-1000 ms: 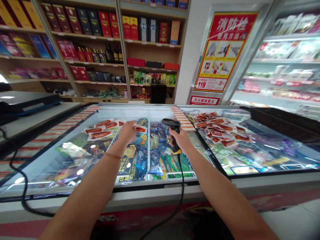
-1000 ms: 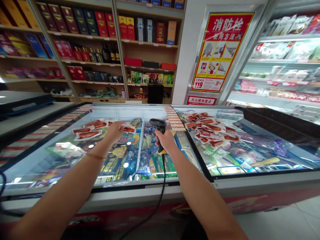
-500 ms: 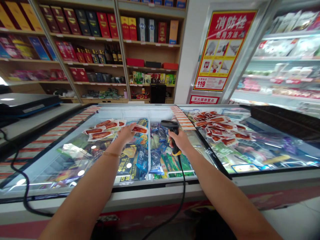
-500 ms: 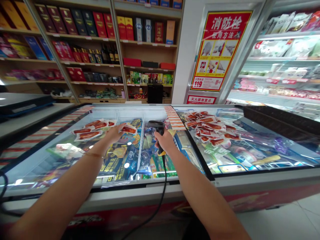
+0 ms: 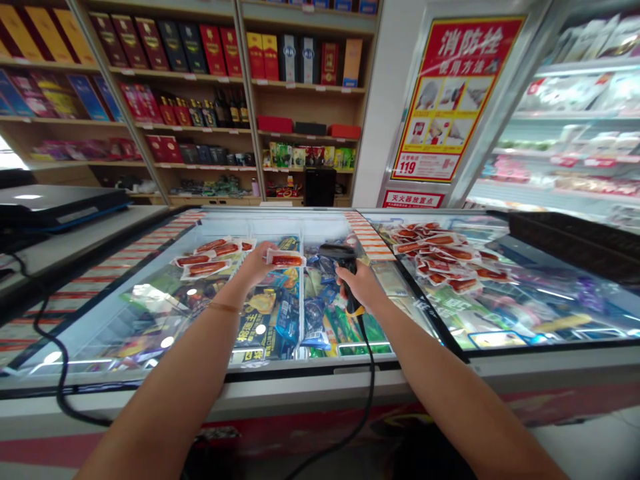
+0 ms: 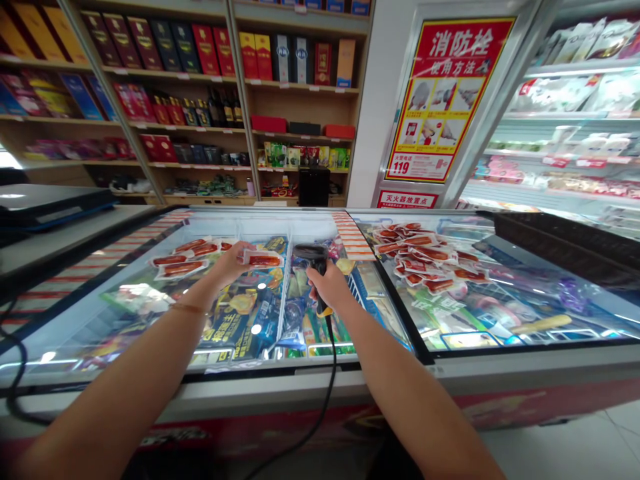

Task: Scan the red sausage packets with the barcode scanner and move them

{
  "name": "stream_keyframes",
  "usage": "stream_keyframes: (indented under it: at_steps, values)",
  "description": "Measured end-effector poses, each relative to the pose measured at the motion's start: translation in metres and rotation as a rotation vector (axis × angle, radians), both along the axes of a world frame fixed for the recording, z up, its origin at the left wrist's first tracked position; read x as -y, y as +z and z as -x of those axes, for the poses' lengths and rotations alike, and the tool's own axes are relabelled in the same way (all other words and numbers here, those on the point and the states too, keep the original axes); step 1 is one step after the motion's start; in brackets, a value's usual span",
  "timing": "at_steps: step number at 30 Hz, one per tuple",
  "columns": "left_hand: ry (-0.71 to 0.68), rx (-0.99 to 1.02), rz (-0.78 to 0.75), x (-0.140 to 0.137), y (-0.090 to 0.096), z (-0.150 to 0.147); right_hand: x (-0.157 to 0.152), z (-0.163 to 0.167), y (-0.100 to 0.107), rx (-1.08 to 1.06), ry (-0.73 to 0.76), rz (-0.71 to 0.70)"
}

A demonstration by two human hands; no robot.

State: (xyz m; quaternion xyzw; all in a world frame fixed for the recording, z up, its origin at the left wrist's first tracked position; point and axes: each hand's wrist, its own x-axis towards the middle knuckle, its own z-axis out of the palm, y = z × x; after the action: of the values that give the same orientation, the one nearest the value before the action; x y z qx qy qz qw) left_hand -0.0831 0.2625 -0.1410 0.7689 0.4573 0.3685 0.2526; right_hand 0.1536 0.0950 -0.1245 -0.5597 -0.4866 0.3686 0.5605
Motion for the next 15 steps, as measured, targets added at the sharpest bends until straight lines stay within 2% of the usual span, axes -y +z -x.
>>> stream_keyframes:
  at_steps: [3,9,15]
  values:
    - [-0.006,0.081,0.065,0.003,0.000,-0.001,0.000,0.000,-0.002,0.023,0.015,0.004]
    - [0.014,0.288,0.298,0.009,0.006,-0.003,0.002,0.002,-0.002,0.033,0.019,0.030]
    - [-0.128,0.325,0.517,0.022,0.016,-0.006,0.007,0.006,0.005,0.063,0.029,0.060]
